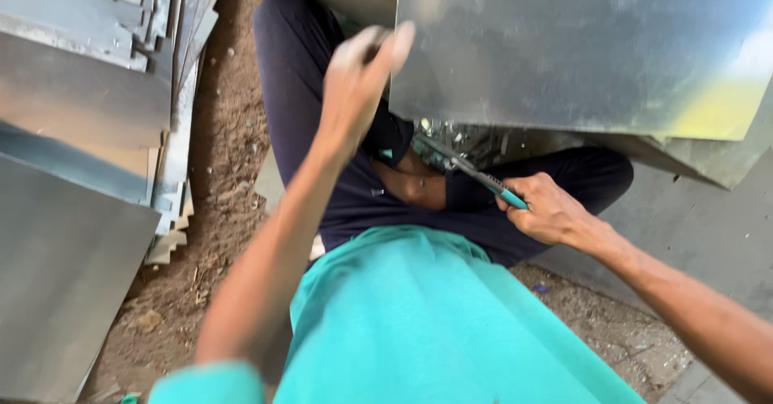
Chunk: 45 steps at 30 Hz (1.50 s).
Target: The person sits on the ground and uses tin snips to cut rectangular metal sheets. They repeatedly pick up sheets, cut along the edges to trim them, and place the finished pieces onto a stack.
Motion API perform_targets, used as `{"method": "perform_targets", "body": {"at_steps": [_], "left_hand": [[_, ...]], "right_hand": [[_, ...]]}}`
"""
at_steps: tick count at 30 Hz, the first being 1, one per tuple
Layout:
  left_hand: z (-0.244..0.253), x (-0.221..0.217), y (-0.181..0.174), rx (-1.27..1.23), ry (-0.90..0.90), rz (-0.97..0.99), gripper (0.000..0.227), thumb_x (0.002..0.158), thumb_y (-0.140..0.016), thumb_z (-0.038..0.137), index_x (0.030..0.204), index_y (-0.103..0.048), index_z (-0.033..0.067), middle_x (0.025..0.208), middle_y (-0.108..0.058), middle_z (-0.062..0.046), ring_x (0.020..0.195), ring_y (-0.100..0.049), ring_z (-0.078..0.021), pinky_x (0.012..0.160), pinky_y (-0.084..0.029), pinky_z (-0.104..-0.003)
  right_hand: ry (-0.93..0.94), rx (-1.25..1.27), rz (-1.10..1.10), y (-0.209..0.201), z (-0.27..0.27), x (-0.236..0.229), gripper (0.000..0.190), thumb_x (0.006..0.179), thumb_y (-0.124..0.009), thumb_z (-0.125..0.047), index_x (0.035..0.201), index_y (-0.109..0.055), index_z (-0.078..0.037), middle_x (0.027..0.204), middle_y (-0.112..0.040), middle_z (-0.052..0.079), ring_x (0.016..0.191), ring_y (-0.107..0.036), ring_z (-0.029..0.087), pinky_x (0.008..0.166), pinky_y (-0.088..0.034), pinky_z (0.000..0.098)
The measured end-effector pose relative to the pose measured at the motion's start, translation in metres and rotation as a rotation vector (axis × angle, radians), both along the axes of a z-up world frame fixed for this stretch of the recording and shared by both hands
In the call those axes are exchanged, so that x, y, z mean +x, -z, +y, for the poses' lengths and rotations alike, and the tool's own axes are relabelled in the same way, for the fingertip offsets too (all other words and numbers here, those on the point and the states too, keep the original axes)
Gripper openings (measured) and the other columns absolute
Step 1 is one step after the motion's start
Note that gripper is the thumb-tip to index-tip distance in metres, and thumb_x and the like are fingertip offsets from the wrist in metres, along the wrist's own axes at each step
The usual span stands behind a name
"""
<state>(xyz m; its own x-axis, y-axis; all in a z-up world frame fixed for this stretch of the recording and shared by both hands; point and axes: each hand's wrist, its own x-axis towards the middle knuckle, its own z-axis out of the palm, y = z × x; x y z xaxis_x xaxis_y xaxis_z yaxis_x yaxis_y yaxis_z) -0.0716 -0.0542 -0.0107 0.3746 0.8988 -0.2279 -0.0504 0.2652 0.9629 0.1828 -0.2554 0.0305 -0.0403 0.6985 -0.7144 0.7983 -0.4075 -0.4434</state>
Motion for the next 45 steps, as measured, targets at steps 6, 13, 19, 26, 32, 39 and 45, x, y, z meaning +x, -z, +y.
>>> {"method": "perform_targets", "body": {"at_steps": [6, 13, 19, 26, 32, 39, 45], "left_hand": [[-0.002, 0.046, 0.0, 0.167, -0.264, -0.077, 0.045, 0.105, -0.062, 0.035, 0.077, -0.058, 0.0003, 0.067, -0.04, 0.006, 0.063, -0.034, -0.0071, 0.056, -0.026, -0.028], [-0.166, 0.159, 0.007, -0.329, 0.106, -0.086, 0.055, 0.101, -0.07, 0.034, 0.064, -0.049, -0.0012, 0.065, -0.041, 0.004, 0.064, -0.038, -0.0108, 0.054, -0.032, -0.034], [-0.141, 0.115, 0.008, -0.252, 0.08, -0.179, 0.033, 0.096, -0.072, 0.031, 0.096, -0.075, -0.0023, 0.085, -0.076, -0.009, 0.075, -0.07, -0.012, 0.072, -0.054, -0.026], [-0.112, 0.07, 0.027, -0.28, 0.156, -0.307, 0.014, 0.098, -0.072, 0.005, 0.109, -0.073, -0.0036, 0.096, -0.078, -0.01, 0.086, -0.074, -0.0119, 0.076, -0.058, -0.023], [-0.109, 0.074, 0.016, -0.299, 0.159, -0.329, 0.016, 0.099, -0.072, 0.006, 0.109, -0.071, -0.0057, 0.094, -0.078, -0.012, 0.082, -0.074, -0.012, 0.075, -0.06, -0.023], [-0.109, 0.067, 0.03, -0.284, 0.181, -0.297, 0.016, 0.095, -0.075, 0.005, 0.106, -0.072, -0.0051, 0.093, -0.079, -0.013, 0.082, -0.076, -0.0132, 0.078, -0.064, -0.025], [-0.07, 0.091, 0.035, -0.055, 0.239, -0.114, 0.03, 0.097, -0.073, 0.02, 0.076, -0.06, 0.0042, 0.069, -0.057, 0.001, 0.062, -0.051, -0.0064, 0.058, -0.041, -0.025]], "right_hand": [[0.438, 0.107, 0.008, 0.014, -0.113, -0.013, 0.007, 0.07, -0.061, -0.007, 0.073, -0.066, -0.003, 0.058, -0.063, 0.009, 0.055, -0.059, 0.021, 0.054, -0.048, 0.0375], [0.907, -0.109, 0.012, 0.026, -0.193, -0.041, 0.015, 0.075, -0.053, -0.006, 0.078, -0.067, -0.001, 0.061, -0.065, 0.008, 0.056, -0.064, 0.02, 0.055, -0.05, 0.0358], [0.756, 0.039, 0.186, 0.003, -0.167, -0.047, 0.03, 0.069, -0.053, -0.012, 0.097, -0.062, -0.002, 0.078, -0.065, 0.009, 0.07, -0.06, 0.018, 0.065, -0.05, 0.0344], [0.767, 0.066, 0.393, 0.005, -0.113, -0.049, 0.038, 0.069, -0.05, -0.014, 0.104, -0.059, -0.001, 0.085, -0.063, 0.007, 0.076, -0.06, 0.016, 0.066, -0.052, 0.0323], [0.672, -0.01, 0.239, -0.012, -0.104, -0.041, 0.03, 0.074, -0.052, -0.008, 0.102, -0.06, 0.0, 0.083, -0.061, 0.007, 0.071, -0.055, 0.015, 0.062, -0.049, 0.0319], [0.629, -0.046, 0.17, -0.015, -0.095, -0.031, 0.018, 0.078, -0.053, -0.009, 0.092, -0.062, 0.0, 0.071, -0.061, 0.005, 0.062, -0.053, 0.015, 0.055, -0.045, 0.034], [0.558, -0.075, 0.079, -0.008, -0.093, -0.015, 0.01, 0.074, -0.058, -0.009, 0.075, -0.063, -0.001, 0.057, -0.053, 0.007, 0.055, -0.051, 0.018, 0.052, -0.042, 0.0384]]}}
